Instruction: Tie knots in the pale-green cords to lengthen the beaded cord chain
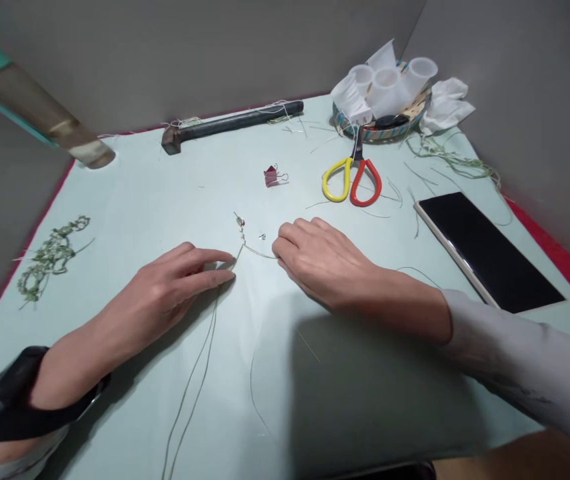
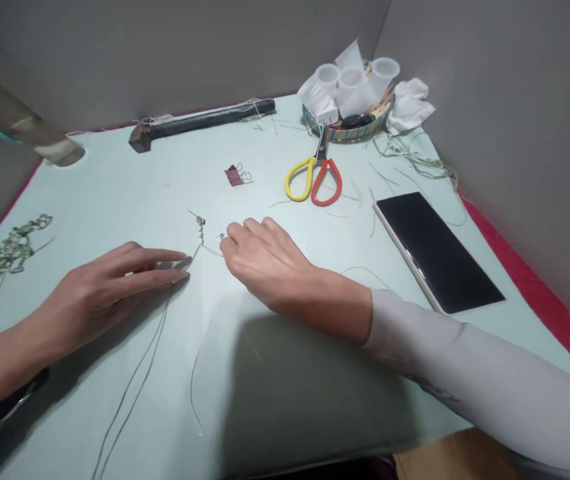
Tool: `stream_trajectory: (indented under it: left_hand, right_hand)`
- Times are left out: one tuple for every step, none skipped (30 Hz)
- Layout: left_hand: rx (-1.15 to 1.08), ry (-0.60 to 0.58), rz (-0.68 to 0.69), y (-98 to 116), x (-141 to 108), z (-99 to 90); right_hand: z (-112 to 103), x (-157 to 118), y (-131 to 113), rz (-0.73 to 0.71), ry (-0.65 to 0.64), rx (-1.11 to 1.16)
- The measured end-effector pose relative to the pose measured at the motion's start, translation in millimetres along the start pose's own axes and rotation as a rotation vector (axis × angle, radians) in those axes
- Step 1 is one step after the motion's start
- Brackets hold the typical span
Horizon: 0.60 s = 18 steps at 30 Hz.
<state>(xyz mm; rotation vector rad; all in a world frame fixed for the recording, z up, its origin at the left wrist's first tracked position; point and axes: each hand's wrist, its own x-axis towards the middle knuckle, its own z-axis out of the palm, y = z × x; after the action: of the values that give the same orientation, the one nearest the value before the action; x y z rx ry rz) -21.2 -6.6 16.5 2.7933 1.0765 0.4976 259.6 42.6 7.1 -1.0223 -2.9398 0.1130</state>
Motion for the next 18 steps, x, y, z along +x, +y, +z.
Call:
stream_trajectory:
  left_hand:
    - [-0.016, -0.006, 0.030, -2.4, 0.5, -0.3]
    - [-0.033, -0.015, 0.056, -4.8, 1.0, -0.2]
    - [-0.051, -0.030, 0.075, -7.0, 1.4, 0.3]
    - [-0.067, -0.043, 0.094, -9.2, 1.6, 1.0]
    - [-0.083, -0.054, 0.108, -11.2, 1.8, 2.1]
    - [-0.098, -0.063, 0.117, -13.0, 1.9, 3.4]
    - [-0.113, -0.069, 0.124, -14.5, 2.0, 4.9]
    - [-0.128, -0.073, 0.124, -15.6, 2.4, 6.3]
    - [-0.144, -0.076, 0.120, -16.1, 3.1, 7.7]
    - [-0.162, -0.076, 0.111, -16.1, 3.9, 8.8]
    - [-0.183, -0.077, 0.098, -15.6, 4.9, 9.5]
    - [-0.206, -0.076, 0.084, -14.8, 6.0, 9.9]
    - [-0.231, -0.075, 0.066, -13.7, 6.9, 9.9]
    - [-0.255, -0.076, 0.046, -12.7, 7.6, 9.8]
    - [-0.277, -0.079, 0.025, -11.8, 8.1, 9.6]
    - [-0.294, -0.082, 0.002, -11.0, 8.5, 9.5]
    - [-0.305, -0.087, -0.020, -10.6, 8.7, 9.5]
    - [-0.311, -0.091, -0.037, -10.4, 9.1, 9.7]
  right_hand:
    - [0.3, -0.1, -0.2, -0.004, 0.009, -0.003]
    - [1.1, -0.3, -0.3, -0.010, 0.020, -0.006]
    - [2.5, -0.4, -0.3, -0.016, 0.033, -0.009]
    - [4.2, -0.6, -0.2, -0.022, 0.047, -0.011]
    - [6.3, -0.7, 0.1, -0.025, 0.062, -0.014]
    - [8.6, -0.9, 0.5, -0.027, 0.077, -0.016]
    - [10.9, -1.0, 1.0, -0.027, 0.089, -0.017]
    - [12.9, -1.1, 1.5, -0.027, 0.099, -0.017]
    - [14.6, -1.2, 1.9, -0.025, 0.104, -0.015]
    - [15.9, -1.3, 2.3, -0.024, 0.106, -0.011]
    - [16.5, -1.3, 2.5, -0.022, 0.103, -0.006]
    - [16.7, -1.2, 2.6, -0.019, 0.098, 0.002]
    - [16.3, -1.1, 2.5, -0.015, 0.090, 0.011]
    - [15.4, -0.9, 2.2, -0.010, 0.080, 0.021]
    - [14.1, -0.6, 1.9, -0.002, 0.069, 0.032]
    - [12.4, -0.1, 1.5, 0.007, 0.056, 0.042]
    - [10.6, 0.5, 1.1, 0.020, 0.043, 0.052]
    - [8.6, 1.2, 0.6, 0.032, 0.029, 0.061]
